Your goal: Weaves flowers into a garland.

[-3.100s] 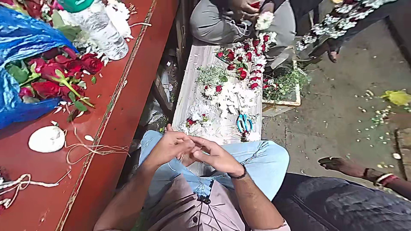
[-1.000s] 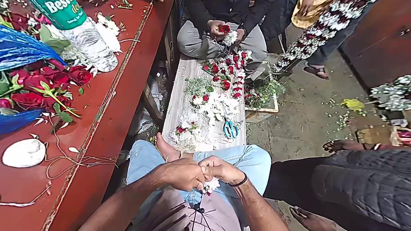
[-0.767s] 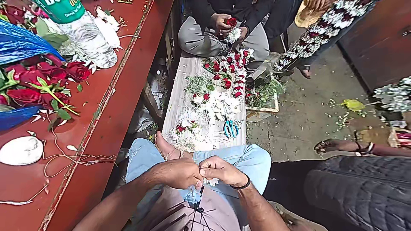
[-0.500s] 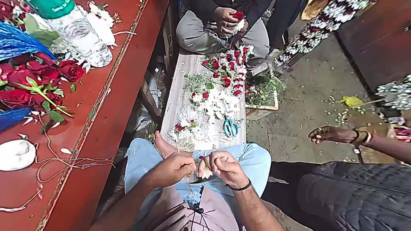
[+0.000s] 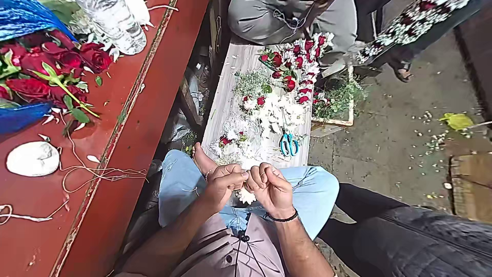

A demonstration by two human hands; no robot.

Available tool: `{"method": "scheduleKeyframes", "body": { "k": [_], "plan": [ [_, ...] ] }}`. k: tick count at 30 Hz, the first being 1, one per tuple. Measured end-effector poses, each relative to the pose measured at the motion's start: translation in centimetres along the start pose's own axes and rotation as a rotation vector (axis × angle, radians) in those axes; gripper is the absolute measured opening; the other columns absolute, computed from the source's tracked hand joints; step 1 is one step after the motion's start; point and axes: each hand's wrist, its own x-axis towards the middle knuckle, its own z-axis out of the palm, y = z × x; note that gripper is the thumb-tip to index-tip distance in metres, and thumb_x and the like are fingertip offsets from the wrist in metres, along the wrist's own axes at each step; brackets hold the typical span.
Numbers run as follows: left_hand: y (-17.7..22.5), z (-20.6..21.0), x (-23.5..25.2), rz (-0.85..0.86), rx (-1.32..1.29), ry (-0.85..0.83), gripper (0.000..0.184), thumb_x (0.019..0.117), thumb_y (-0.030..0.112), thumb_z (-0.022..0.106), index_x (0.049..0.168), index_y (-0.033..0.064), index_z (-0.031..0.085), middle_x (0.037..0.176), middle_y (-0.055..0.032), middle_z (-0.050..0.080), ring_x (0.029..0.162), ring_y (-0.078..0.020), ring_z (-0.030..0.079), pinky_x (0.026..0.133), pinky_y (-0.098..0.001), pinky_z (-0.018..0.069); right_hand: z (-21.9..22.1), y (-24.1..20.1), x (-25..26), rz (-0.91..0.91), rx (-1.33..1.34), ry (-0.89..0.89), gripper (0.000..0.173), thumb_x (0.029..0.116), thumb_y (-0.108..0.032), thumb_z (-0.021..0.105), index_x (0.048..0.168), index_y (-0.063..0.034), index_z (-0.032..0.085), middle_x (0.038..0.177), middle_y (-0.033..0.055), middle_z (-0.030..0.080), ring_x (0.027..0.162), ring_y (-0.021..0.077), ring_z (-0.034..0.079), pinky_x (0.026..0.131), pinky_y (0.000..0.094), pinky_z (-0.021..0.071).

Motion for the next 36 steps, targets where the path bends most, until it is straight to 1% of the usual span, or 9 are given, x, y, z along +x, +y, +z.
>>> {"method": "scheduleKeyframes", "body": {
  "k": [5,9,11,14,17,19,26,31,36],
  "plan": [
    [-0.1,-0.4,-1.0,-0.173,0.026,-0.223,0.033,0.0896,0.013,0.059,0.059,0.0198,0.051,0.052,0.0126,0.039,0.046,0.0012,0.037,0.047,-0.0196,0.0297,0.4,-0.9,-0.2,0.204,-0.049,-0.076,0.024,0.1024,-0.024,0.059,0.08,-0.0152,0.062,0.066,-0.0073,0.052,0.055,0.0042,0.048,0.051,0.0211,0.0376],
    [-1.5,-0.9,-2.9,-0.126,-0.066,-0.496,0.015,0.0869,0.032,0.077,0.074,0.0256,0.073,0.083,0.0105,0.074,0.078,0.0,0.068,0.07,-0.0221,0.0555,3.1,-1.9,-0.4,0.35,-0.171,-0.238,0.025,0.1015,-0.028,0.059,0.079,-0.0191,0.065,0.062,-0.013,0.053,0.055,-0.0015,0.051,0.054,0.0181,0.0415],
    [-0.7,-0.8,-4.6,-0.052,0.019,-0.632,0.013,0.0909,0.027,0.076,0.081,0.0196,0.071,0.084,0.0104,0.072,0.08,0.0022,0.067,0.073,-0.0189,0.0557,5.4,-3.4,-1.4,0.437,-0.441,-0.372,0.028,0.1034,-0.034,0.057,0.082,-0.0179,0.065,0.065,-0.0128,0.056,0.059,-0.0051,0.052,0.056,0.015,0.0423],
    [4.7,-2.7,-9.3,0.227,0.145,-0.372,0.025,0.0949,0.039,0.068,0.077,0.0213,0.067,0.069,0.0122,0.062,0.066,0.0016,0.06,0.063,-0.0179,0.05,7.1,-8.6,-4.5,0.494,-0.827,-0.449,0.032,0.107,-0.03,0.053,0.084,-0.0093,0.062,0.066,-0.0059,0.054,0.058,-0.0017,0.05,0.053,0.0163,0.0408],
    [10.1,-5.9,-9.8,0.473,0.267,-0.216,0.027,0.098,0.042,0.061,0.077,0.0243,0.064,0.063,0.0129,0.056,0.057,-0.0005,0.056,0.053,-0.0196,0.0474,5.7,-13.5,-6.3,0.319,-0.843,-0.165,0.023,0.1045,-0.029,0.058,0.087,-0.0152,0.066,0.07,-0.0086,0.058,0.064,-0.001,0.056,0.06,0.0174,0.0481],
    [9.5,-4.5,-9.8,0.344,0.507,-0.367,0.029,0.0996,0.031,0.06,0.074,0.0184,0.06,0.067,0.0083,0.056,0.065,-0.0022,0.057,0.063,-0.0215,0.0487,6.3,-13.8,-7.0,0.301,-0.821,-0.111,0.021,0.1053,-0.028,0.057,0.09,-0.0161,0.066,0.074,-0.0096,0.058,0.067,-0.0007,0.057,0.063,0.0178,0.0484],
    [2.4,-2.8,-1.2,-0.079,0.861,-0.54,0.044,0.1002,0.029,0.064,0.063,0.0086,0.053,0.055,0.0043,0.043,0.05,-0.0038,0.038,0.047,-0.0235,0.03,1.8,-10.0,-1.9,0.191,-0.78,-0.06,0.025,0.1054,-0.027,0.056,0.095,-0.0074,0.069,0.08,0.0036,0.069,0.07,0.014,0.067,0.068,0.0329,0.0584],
    [-2.8,0.2,-1.6,-0.099,1.023,-0.856,0.039,0.1035,0.03,0.057,0.079,0.0041,0.072,0.086,-0.0075,0.066,0.09,-0.0192,0.062,0.084,-0.0381,0.0507,-2.3,-7.6,0.3,0.023,-0.834,0.194,0.019,0.1,-0.013,0.061,0.092,-0.0027,0.074,0.101,0.0131,0.075,0.1,0.0238,0.071,0.095,0.0431,0.0569],
    [-8.8,0.4,-1.3,-0.148,1.396,-0.713,0.039,0.1051,0.037,0.051,0.091,0.0098,0.075,0.104,-0.0073,0.067,0.112,-0.0265,0.058,0.103,-0.0489,0.0419,-5.2,-6.3,1.7,-0.052,-0.976,0.306,0.018,0.0981,-0.009,0.062,0.088,-0.0006,0.075,0.13,0.0177,0.067,0.126,0.0312,0.061,0.105,0.0463,0.0521]
  ]
}}
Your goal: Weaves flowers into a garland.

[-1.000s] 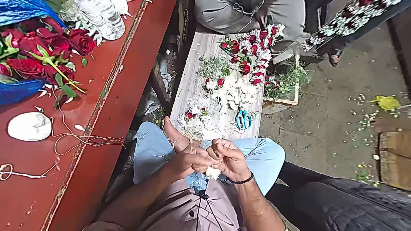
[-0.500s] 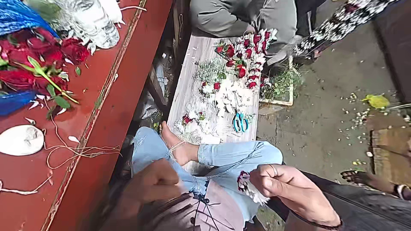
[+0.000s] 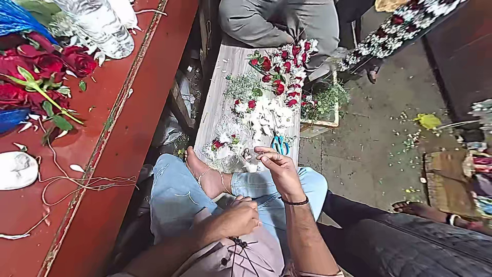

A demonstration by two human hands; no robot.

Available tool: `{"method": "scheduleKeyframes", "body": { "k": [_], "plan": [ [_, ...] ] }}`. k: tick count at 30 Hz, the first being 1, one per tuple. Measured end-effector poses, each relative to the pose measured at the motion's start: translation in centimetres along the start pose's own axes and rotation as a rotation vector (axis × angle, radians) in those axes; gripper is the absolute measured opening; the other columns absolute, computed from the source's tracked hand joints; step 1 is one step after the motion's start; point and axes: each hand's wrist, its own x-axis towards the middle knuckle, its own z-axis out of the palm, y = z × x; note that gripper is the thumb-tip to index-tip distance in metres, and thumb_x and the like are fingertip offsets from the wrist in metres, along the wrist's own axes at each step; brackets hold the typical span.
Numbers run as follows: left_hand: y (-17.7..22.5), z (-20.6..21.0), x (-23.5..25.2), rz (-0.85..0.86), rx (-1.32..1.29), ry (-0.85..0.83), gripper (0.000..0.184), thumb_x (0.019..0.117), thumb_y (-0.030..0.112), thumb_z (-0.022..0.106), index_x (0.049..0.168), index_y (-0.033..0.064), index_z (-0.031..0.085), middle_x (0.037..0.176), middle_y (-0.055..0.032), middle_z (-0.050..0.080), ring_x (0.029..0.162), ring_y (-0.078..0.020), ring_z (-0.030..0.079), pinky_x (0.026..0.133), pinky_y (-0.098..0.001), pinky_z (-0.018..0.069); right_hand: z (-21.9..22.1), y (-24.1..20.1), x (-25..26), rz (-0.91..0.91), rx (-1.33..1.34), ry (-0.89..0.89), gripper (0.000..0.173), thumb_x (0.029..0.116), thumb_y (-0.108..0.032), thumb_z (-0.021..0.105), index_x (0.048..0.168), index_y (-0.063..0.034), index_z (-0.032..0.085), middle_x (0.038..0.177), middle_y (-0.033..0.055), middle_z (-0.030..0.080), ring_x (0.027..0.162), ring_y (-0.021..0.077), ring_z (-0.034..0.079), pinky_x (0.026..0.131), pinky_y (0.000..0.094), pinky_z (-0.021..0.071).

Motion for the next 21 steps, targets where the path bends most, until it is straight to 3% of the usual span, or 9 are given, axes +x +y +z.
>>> {"method": "scheduleKeyframes", "body": {
  "k": [2,4,8,11,14,16,18,20,21],
  "plan": [
    [-1.5,0.1,0.5,-0.039,-0.015,0.084,0.038,0.1049,0.036,0.052,0.094,0.01,0.077,0.108,-0.0068,0.069,0.113,-0.0246,0.061,0.105,-0.0471,0.0451,-0.1,0.8,-0.1,0.014,-0.003,0.048,0.017,0.0977,-0.008,0.064,0.088,-0.0003,0.075,0.13,0.0173,0.068,0.126,0.0315,0.061,0.106,0.047,0.052],
    [-1.8,-1.1,0.2,-0.119,0.112,0.086,0.037,0.1057,0.035,0.049,0.098,0.0123,0.076,0.117,-0.005,0.067,0.118,-0.0244,0.057,0.106,-0.0473,0.0409,-0.3,1.3,-0.2,0.013,0.011,0.084,0.015,0.0967,-0.008,0.065,0.089,0.0,0.076,0.128,0.0179,0.068,0.125,0.0322,0.062,0.104,0.0477,0.0532],
    [0.3,-4.2,-2.2,-0.36,0.326,-0.087,0.023,0.0988,0.022,0.057,0.101,0.0082,0.074,0.13,-0.0078,0.064,0.132,-0.0314,0.05,0.114,-0.0596,0.0305,-0.4,1.5,-0.8,-0.009,0.038,0.091,0.015,0.0967,-0.009,0.066,0.092,0.0003,0.077,0.129,0.0188,0.068,0.123,0.0326,0.063,0.102,0.0477,0.0549],
    [2.0,-6.6,-4.8,-0.437,0.373,-0.028,0.023,0.0941,0.027,0.064,0.095,0.0054,0.072,0.115,-0.0114,0.068,0.122,-0.0332,0.057,0.104,-0.0566,0.041,-0.2,0.9,-1.3,-0.022,0.041,0.059,0.017,0.0967,-0.009,0.065,0.089,-0.0003,0.077,0.129,0.0188,0.068,0.126,0.0324,0.061,0.104,0.0468,0.0526],
    [2.4,-8.0,-6.5,-0.32,0.285,0.495,0.021,0.0916,0.03,0.069,0.096,0.0091,0.07,0.105,-0.0088,0.07,0.099,-0.0261,0.068,0.086,-0.0478,0.0561,0.1,0.4,-1.7,-0.017,0.032,-0.012,0.017,0.095,-0.012,0.066,0.086,-0.0023,0.077,0.134,0.018,0.065,0.125,0.0302,0.06,0.102,0.044,0.0535],
    [1.9,-8.7,-5.4,-0.177,0.12,0.778,0.025,0.0996,0.032,0.063,0.113,0.013,0.072,0.123,-0.0044,0.07,0.09,-0.0148,0.07,0.076,-0.0372,0.0597,0.7,0.0,-1.8,-0.01,-0.005,-0.076,0.018,0.0944,-0.015,0.066,0.085,-0.0042,0.077,0.136,0.0167,0.063,0.123,0.0274,0.061,0.099,0.0416,0.0544],
    [1.0,-9.3,-3.8,-0.092,-0.118,0.765,0.037,0.1042,0.03,0.056,0.139,0.0186,0.064,0.14,0.0013,0.063,0.09,-0.0067,0.066,0.076,-0.0298,0.0568,1.6,-0.5,-1.9,-0.002,-0.07,-0.143,0.019,0.0929,-0.017,0.065,0.081,-0.0064,0.076,0.137,0.0151,0.062,0.122,0.0255,0.06,0.097,0.0401,0.0542],
    [0.0,-9.2,-2.1,-0.02,-0.356,0.672,0.041,0.1042,0.02,0.055,0.145,0.0124,0.059,0.121,-0.0063,0.069,0.072,-0.0083,0.06,0.066,-0.0278,0.0528,2.3,-1.2,-1.8,0.008,-0.129,-0.21,0.019,0.0918,-0.015,0.063,0.079,-0.0075,0.075,0.14,0.0139,0.06,0.131,0.0262,0.054,0.105,0.0427,0.0491],
    [-0.3,-9.1,-1.7,-0.025,-0.431,0.621,0.036,0.1045,0.017,0.055,0.139,0.008,0.062,0.114,-0.0082,0.072,0.073,-0.0092,0.067,0.068,-0.028,0.0589,2.5,-1.4,-1.8,0.012,-0.159,-0.231,0.02,0.0918,-0.013,0.061,0.077,-0.0074,0.074,0.143,0.0134,0.058,0.136,0.0263,0.051,0.109,0.0436,0.0463]
  ]
}}
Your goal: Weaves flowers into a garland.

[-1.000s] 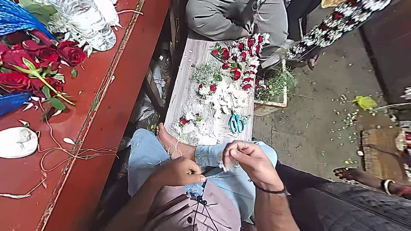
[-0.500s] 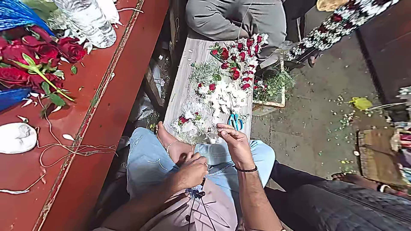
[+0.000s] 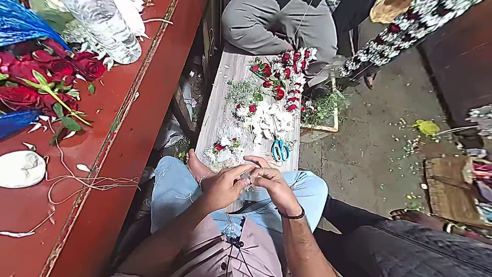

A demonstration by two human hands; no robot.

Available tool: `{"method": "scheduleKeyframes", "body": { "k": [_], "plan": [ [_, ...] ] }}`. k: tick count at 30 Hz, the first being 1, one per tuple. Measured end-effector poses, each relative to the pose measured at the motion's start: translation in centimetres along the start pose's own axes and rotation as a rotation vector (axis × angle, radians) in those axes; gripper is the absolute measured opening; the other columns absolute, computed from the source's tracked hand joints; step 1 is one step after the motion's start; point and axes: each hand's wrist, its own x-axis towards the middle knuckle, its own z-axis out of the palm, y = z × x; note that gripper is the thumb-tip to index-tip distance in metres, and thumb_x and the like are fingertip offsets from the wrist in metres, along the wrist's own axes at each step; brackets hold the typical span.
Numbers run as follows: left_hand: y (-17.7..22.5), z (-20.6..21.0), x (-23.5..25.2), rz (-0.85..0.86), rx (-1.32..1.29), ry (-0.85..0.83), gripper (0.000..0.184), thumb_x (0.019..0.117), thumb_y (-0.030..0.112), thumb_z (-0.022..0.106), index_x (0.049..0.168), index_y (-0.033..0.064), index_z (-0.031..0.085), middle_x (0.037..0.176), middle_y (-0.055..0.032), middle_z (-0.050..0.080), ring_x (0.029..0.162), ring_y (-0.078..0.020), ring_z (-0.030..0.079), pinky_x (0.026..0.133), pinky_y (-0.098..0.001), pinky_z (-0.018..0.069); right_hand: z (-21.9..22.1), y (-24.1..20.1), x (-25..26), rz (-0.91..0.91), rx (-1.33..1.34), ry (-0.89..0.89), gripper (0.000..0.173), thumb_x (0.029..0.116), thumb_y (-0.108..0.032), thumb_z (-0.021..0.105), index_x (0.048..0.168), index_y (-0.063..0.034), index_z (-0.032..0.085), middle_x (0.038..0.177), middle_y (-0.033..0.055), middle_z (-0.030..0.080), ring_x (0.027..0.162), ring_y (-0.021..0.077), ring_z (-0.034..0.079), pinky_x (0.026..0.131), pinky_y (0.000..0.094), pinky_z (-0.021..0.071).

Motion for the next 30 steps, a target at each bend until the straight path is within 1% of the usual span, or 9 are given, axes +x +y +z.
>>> {"method": "scheduleKeyframes", "body": {
  "k": [2,5,8,11,13,16,22,26,30],
  "plan": [
    [-0.7,0.3,-0.2,-0.046,0.002,0.008,0.024,0.1034,0.02,0.058,0.109,0.0012,0.07,0.087,-0.0061,0.071,0.07,-0.009,0.066,0.068,-0.0276,0.0585,0.0,-0.2,0.0,0.01,-0.055,0.001,0.022,0.0909,-0.011,0.059,0.074,-0.0082,0.072,0.147,0.0121,0.057,0.14,0.0251,0.047,0.113,0.0428,0.0432],
    [-0.9,-0.3,-1.1,0.014,0.109,0.007,0.028,0.1026,0.027,0.059,0.094,0.0041,0.071,0.07,-0.0014,0.062,0.06,-0.0055,0.055,0.059,-0.024,0.0483,0.1,0.2,0.1,-0.007,-0.038,-0.076,0.022,0.0916,-0.012,0.059,0.074,-0.0067,0.071,0.147,0.0132,0.056,0.141,0.0252,0.047,0.112,0.0428,0.044],
    [-0.2,-1.4,-1.8,0.056,0.099,0.012,0.027,0.1044,0.027,0.057,0.095,0.0073,0.072,0.071,0.0011,0.062,0.061,-0.0039,0.054,0.058,-0.0229,0.0475,-0.1,1.4,1.2,-0.09,0.217,-0.225,0.024,0.0976,-0.02,0.061,0.093,-0.0011,0.074,0.147,0.0191,0.055,0.139,0.0304,0.049,0.112,0.0459,0.0446],
    [0.9,-2.3,-2.6,0.11,0.045,0.002,0.024,0.1046,0.024,0.057,0.096,0.0074,0.073,0.074,0.0023,0.064,0.062,-0.0012,0.055,0.058,-0.0193,0.0478,-1.8,4.3,4.4,-0.058,0.469,-0.051,0.034,0.0992,-0.025,0.061,0.115,0.0035,0.072,0.129,0.0232,0.067,0.123,0.0346,0.063,0.105,0.05,0.0519],
    [1.6,-2.5,-3.3,0.131,0.031,0.01,0.024,0.1041,0.024,0.059,0.095,0.007,0.073,0.075,0.0026,0.066,0.063,-0.0004,0.056,0.059,-0.0181,0.0484,-3.8,6.6,7.9,0.097,0.272,0.217,0.025,0.1017,-0.01,0.056,0.114,0.0043,0.072,0.11,0.0195,0.074,0.101,0.0291,0.072,0.093,0.0443,0.0593],
    [1.9,-2.4,-4.3,0.111,0.043,0.052,0.026,0.1041,0.027,0.059,0.094,0.0086,0.073,0.073,0.0036,0.066,0.062,-0.0001,0.057,0.058,-0.0181,0.0496,-5.8,10.7,13.6,0.314,-0.343,0.409,0.02,0.0994,-0.019,0.064,0.11,-0.0077,0.076,0.087,0.0077,0.074,0.07,0.019,0.069,0.067,0.0407,0.0594],
    [1.2,-3.0,-5.4,0.081,0.041,0.027,0.027,0.1027,0.03,0.061,0.093,0.0101,0.076,0.071,0.0046,0.066,0.06,0.0011,0.057,0.057,-0.0175,0.0494,-5.2,14.1,20.4,0.598,-0.886,0.402,0.026,0.0887,-0.028,0.071,0.106,-0.009,0.074,0.098,0.0199,0.073,0.095,0.0415,0.07,0.08,0.0666,0.0538],
    [1.5,-3.6,-5.9,0.106,-0.015,0.03,0.025,0.1026,0.028,0.062,0.094,0.0082,0.075,0.074,0.0029,0.069,0.064,0.0003,0.061,0.06,-0.0173,0.0528,-5.8,13.6,21.0,0.561,-0.757,0.465,0.022,0.0914,-0.03,0.066,0.094,-0.0087,0.073,0.087,0.0161,0.072,0.085,0.0369,0.07,0.073,0.0635,0.0532],
    [1.5,-4.5,-5.4,0.098,0.006,0.066,0.027,0.1032,0.029,0.06,0.094,0.0083,0.075,0.073,0.0031,0.067,0.061,0.0007,0.059,0.058,-0.0175,0.0509,-7.5,11.2,21.5,0.379,-0.456,0.415,0.02,0.0935,-0.023,0.063,0.087,-0.0051,0.063,0.07,0.009,0.057,0.061,0.0225,0.053,0.056,0.0465,0.0444]
  ]
}}
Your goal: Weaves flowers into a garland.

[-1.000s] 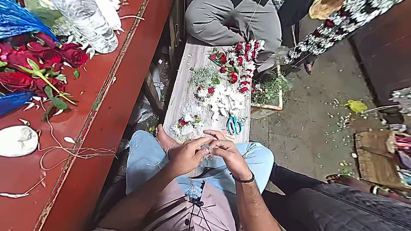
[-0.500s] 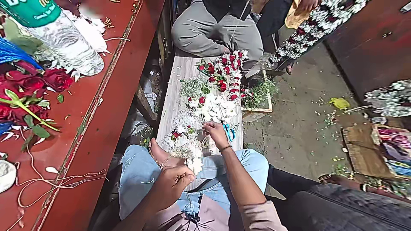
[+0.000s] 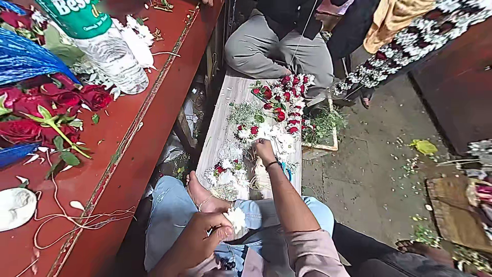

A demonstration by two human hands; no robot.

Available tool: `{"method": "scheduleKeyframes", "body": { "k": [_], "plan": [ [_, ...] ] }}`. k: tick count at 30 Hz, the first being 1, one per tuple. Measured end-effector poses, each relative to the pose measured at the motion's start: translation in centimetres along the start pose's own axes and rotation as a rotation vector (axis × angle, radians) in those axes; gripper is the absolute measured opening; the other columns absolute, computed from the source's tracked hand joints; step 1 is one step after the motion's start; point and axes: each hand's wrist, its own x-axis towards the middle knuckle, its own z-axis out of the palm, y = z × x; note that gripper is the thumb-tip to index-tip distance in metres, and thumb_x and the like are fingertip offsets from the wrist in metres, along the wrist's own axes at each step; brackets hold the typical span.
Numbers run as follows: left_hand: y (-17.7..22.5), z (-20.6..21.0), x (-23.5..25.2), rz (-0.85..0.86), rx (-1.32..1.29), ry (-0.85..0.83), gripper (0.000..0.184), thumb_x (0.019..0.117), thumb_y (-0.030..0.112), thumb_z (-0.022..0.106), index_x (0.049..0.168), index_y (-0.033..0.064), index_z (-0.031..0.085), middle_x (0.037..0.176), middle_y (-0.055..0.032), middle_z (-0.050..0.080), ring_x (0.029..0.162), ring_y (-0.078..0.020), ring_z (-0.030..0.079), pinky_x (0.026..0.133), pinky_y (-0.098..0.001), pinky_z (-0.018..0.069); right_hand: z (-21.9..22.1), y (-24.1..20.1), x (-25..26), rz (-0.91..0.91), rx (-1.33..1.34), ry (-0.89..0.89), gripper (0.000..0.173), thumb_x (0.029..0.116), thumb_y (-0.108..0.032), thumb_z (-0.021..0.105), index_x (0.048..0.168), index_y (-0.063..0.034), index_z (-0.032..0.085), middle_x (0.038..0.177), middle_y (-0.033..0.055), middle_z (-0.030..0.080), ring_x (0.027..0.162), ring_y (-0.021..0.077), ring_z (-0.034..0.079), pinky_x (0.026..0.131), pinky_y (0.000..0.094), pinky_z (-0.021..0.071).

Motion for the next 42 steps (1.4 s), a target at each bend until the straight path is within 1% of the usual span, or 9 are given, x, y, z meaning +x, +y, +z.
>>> {"method": "scheduleKeyframes", "body": {
  "k": [4,9,14,18,20,23,26,33,42],
  "plan": [
    [0.2,-0.6,0.3,0.024,0.02,0.015,0.026,0.1035,0.029,0.06,0.094,0.0087,0.074,0.073,0.0039,0.066,0.062,0.0009,0.058,0.059,-0.0169,0.0494,-0.5,-1.7,0.5,0.054,-0.494,-0.038,0.024,0.0883,-0.031,0.067,0.096,-0.0088,0.074,0.089,0.0197,0.072,0.085,0.0417,0.07,0.07,0.068,0.0528],
    [0.3,-0.4,-0.8,0.032,0.006,0.055,0.026,0.1029,0.028,0.061,0.094,0.0087,0.075,0.071,0.0042,0.066,0.061,0.0018,0.058,0.058,-0.0155,0.0494,2.8,-0.3,-0.4,0.226,-0.614,0.009,0.03,0.0895,-0.037,0.069,0.105,-0.0125,0.075,0.107,0.0156,0.074,0.104,0.0366,0.07,0.084,0.0629,0.0531],
    [-0.5,-1.5,-2.2,-0.015,0.027,0.114,0.027,0.103,0.03,0.06,0.094,0.0093,0.075,0.072,0.005,0.067,0.062,0.002,0.059,0.059,-0.0161,0.0513,1.5,0.1,0.3,0.136,-0.082,0.102,0.027,0.0922,-0.029,0.064,0.088,-0.0027,0.066,0.077,0.0152,0.064,0.071,0.0311,0.062,0.064,0.0547,0.0498],
    [-0.5,-2.3,-2.1,0.011,0.02,0.133,0.028,0.1037,0.032,0.061,0.095,0.01,0.075,0.073,0.0053,0.068,0.062,0.0012,0.061,0.059,-0.0164,0.0534,-1.7,-5.2,1.0,0.091,0.466,-0.022,0.032,0.1035,-0.028,0.051,0.103,0.0005,0.065,0.083,0.0091,0.071,0.072,0.0208,0.069,0.068,0.0433,0.061],
    [0.0,-2.5,-1.8,0.048,0.037,0.149,0.027,0.1038,0.031,0.061,0.095,0.01,0.075,0.074,0.005,0.068,0.063,0.0009,0.062,0.06,-0.0161,0.0532,-3.3,-8.5,1.5,0.029,0.563,-0.067,0.024,0.1036,-0.024,0.048,0.096,-0.0063,0.061,0.075,0.0032,0.066,0.061,0.0149,0.062,0.058,0.0356,0.0567],
    [0.6,-2.5,-1.3,0.1,0.055,0.184,0.026,0.1036,0.029,0.061,0.095,0.0097,0.075,0.078,0.0047,0.069,0.067,-0.0001,0.062,0.063,-0.0173,0.0535,-6.1,-13.0,0.4,-0.087,0.543,-0.088,0.016,0.0972,-0.017,0.058,0.082,-0.0146,0.056,0.056,-0.0065,0.044,0.044,0.0068,0.038,0.043,0.0257,0.0349],
    [1.1,-2.8,-0.5,0.117,0.046,0.207,0.023,0.1026,0.024,0.062,0.096,0.0073,0.075,0.079,0.0027,0.071,0.067,-0.0025,0.064,0.063,-0.0208,0.0565,-9.6,-16.0,-3.0,-0.164,0.469,-0.112,0.009,0.097,-0.016,0.063,0.089,-0.0139,0.064,0.056,-0.0074,0.042,0.043,0.0054,0.034,0.04,0.0233,0.0294],
    [2.3,-5.2,4.1,0.063,0.199,0.246,0.022,0.1036,0.026,0.059,0.098,0.01,0.074,0.073,0.0052,0.065,0.064,-0.0029,0.058,0.062,-0.024,0.0518,-11.9,-18.0,-11.9,-0.326,0.375,-0.296,0.028,0.0996,-0.023,0.066,0.075,-0.014,0.057,0.054,-0.0061,0.039,0.042,0.0052,0.031,0.04,0.0227,0.0279],
    [4.2,-6.8,7.5,0.047,0.227,0.264,0.018,0.1,0.024,0.065,0.091,0.0108,0.072,0.061,0.0017,0.053,0.049,-0.0094,0.045,0.045,-0.0262,0.0383,-8.5,-17.3,-20.3,-0.393,0.28,-0.476,0.014,0.0984,-0.018,0.066,0.088,-0.0085,0.069,0.056,-0.002,0.047,0.044,0.0055,0.034,0.042,0.0221,0.03]
  ]
}}
